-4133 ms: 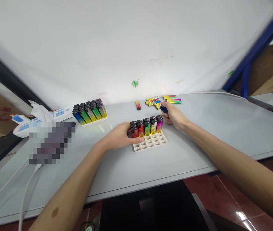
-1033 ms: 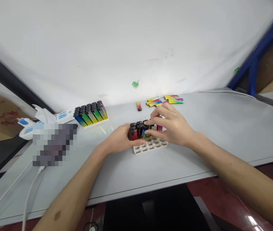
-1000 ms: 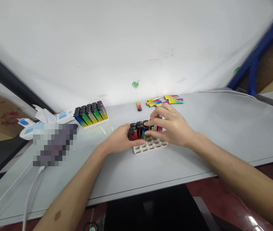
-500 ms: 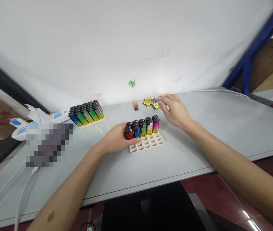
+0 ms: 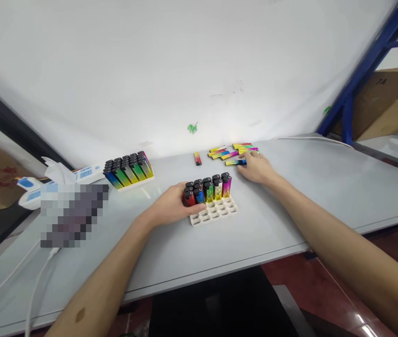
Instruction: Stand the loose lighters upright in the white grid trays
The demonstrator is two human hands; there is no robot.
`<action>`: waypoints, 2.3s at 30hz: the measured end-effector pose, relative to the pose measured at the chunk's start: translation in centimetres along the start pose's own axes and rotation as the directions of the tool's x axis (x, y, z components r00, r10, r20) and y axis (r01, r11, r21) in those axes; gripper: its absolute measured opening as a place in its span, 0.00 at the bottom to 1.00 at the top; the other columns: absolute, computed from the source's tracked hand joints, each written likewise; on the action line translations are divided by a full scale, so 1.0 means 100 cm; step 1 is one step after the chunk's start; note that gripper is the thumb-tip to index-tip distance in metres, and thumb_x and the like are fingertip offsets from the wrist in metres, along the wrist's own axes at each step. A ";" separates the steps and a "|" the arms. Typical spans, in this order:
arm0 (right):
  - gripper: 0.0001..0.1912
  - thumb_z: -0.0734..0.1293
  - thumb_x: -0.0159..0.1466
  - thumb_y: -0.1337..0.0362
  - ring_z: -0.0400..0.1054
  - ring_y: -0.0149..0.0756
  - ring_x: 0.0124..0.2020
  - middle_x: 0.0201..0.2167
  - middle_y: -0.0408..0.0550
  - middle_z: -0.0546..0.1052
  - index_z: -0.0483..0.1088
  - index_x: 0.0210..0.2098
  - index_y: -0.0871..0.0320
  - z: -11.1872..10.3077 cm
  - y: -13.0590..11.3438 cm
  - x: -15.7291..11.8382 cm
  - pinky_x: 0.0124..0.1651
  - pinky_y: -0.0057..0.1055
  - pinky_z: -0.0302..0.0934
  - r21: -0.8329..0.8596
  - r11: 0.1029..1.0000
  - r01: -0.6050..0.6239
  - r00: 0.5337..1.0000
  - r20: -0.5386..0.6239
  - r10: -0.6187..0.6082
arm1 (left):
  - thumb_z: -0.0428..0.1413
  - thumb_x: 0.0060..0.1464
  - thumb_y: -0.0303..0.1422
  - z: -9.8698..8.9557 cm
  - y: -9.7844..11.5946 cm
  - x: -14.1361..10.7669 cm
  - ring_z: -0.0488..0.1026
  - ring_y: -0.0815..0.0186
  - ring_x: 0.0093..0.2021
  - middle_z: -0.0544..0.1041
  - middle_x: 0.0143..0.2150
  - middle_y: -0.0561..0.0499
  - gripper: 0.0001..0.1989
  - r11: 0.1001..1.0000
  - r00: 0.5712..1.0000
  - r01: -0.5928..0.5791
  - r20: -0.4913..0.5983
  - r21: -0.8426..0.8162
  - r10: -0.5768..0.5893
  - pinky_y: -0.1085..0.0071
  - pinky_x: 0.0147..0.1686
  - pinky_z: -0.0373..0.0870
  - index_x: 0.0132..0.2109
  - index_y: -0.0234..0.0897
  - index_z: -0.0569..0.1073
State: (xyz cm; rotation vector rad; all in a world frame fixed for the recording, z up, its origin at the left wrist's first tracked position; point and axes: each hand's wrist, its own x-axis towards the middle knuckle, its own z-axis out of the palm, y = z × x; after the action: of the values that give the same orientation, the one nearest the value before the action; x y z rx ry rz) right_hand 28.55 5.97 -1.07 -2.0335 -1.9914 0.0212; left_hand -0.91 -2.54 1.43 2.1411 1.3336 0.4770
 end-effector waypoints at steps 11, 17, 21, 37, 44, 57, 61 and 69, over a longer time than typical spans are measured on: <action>0.14 0.72 0.60 0.54 0.72 0.47 0.48 0.43 0.55 0.79 0.74 0.37 0.59 -0.017 0.000 0.000 0.52 0.43 0.64 0.541 0.841 0.027 0.993 -0.111 0.039 | 0.64 0.47 0.54 0.000 0.001 0.001 0.78 0.54 0.44 0.80 0.47 0.47 0.29 1.000 1.000 -0.019 -0.020 0.015 0.019 0.61 0.42 0.75 0.49 0.39 0.75; 0.14 0.67 0.67 0.51 0.67 0.31 0.25 0.28 0.42 0.73 0.68 0.39 0.55 -0.024 -0.020 -0.013 0.30 0.30 0.65 0.979 0.196 -0.057 0.998 0.054 0.020 | 0.65 0.46 0.53 0.001 -0.002 0.001 0.78 0.54 0.44 0.80 0.46 0.47 0.29 1.000 1.000 -0.009 -0.020 0.016 0.010 0.61 0.42 0.75 0.49 0.39 0.75; 0.17 0.62 0.70 0.48 0.48 0.23 0.15 0.21 0.37 0.60 0.70 0.39 0.55 -0.021 -0.026 -0.017 0.17 0.24 0.44 0.964 0.190 -0.188 0.981 0.193 -0.011 | 0.65 0.46 0.53 0.000 0.002 0.001 0.78 0.54 0.45 0.80 0.47 0.47 0.29 1.000 1.000 -0.014 -0.013 0.015 0.014 0.61 0.42 0.75 0.49 0.39 0.75; 0.21 0.65 0.66 0.42 0.36 0.24 0.16 0.17 0.31 0.50 0.61 0.34 0.52 -0.023 -0.032 -0.026 0.18 0.22 0.33 0.938 0.198 -0.285 0.947 0.307 -0.095 | 0.64 0.47 0.54 -0.001 0.001 0.001 0.78 0.53 0.45 0.80 0.48 0.46 0.30 0.999 1.000 -0.016 -0.012 0.040 0.016 0.61 0.43 0.75 0.50 0.39 0.75; 0.27 0.57 0.68 0.44 0.34 0.24 0.15 0.14 0.34 0.45 0.53 0.20 0.54 -0.017 -0.035 -0.025 0.18 0.26 0.32 0.907 0.232 -0.352 0.930 0.367 -0.026 | 0.64 0.47 0.54 0.000 -0.001 0.001 0.78 0.54 0.46 0.79 0.49 0.46 0.30 1.000 1.000 -0.004 -0.004 0.029 0.004 0.62 0.43 0.75 0.51 0.40 0.74; 0.29 0.59 0.65 0.39 0.36 0.24 0.15 0.14 0.34 0.47 0.54 0.21 0.54 -0.017 -0.038 -0.028 0.18 0.25 0.32 0.914 0.220 -0.342 0.937 0.350 0.001 | 0.64 0.47 0.54 0.000 0.000 0.001 0.78 0.54 0.46 0.79 0.49 0.46 0.29 0.999 1.000 -0.022 -0.012 0.036 0.023 0.62 0.43 0.75 0.51 0.40 0.75; 0.26 0.57 0.68 0.46 0.35 0.24 0.15 0.14 0.35 0.46 0.53 0.20 0.54 -0.017 -0.038 -0.028 0.18 0.26 0.32 0.910 0.236 -0.340 0.936 0.352 -0.008 | 0.64 0.47 0.54 0.000 0.000 0.001 0.77 0.54 0.45 0.79 0.48 0.46 0.30 0.999 1.000 -0.002 -0.016 0.041 0.003 0.62 0.42 0.75 0.50 0.39 0.75; 0.25 0.55 0.69 0.49 0.35 0.24 0.15 0.14 0.35 0.47 0.55 0.19 0.55 -0.020 -0.039 -0.029 0.18 0.26 0.32 0.903 0.250 -0.351 0.932 0.361 0.004 | 0.64 0.47 0.54 0.000 0.001 0.001 0.77 0.53 0.45 0.79 0.48 0.46 0.30 0.999 1.000 -0.003 -0.008 0.040 0.003 0.61 0.43 0.74 0.51 0.39 0.75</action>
State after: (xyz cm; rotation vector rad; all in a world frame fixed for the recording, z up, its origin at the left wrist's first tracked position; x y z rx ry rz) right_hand 25.03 2.71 1.13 -1.3386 -1.1779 1.3436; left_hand -0.81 -2.48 1.52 2.1761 1.3546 0.4643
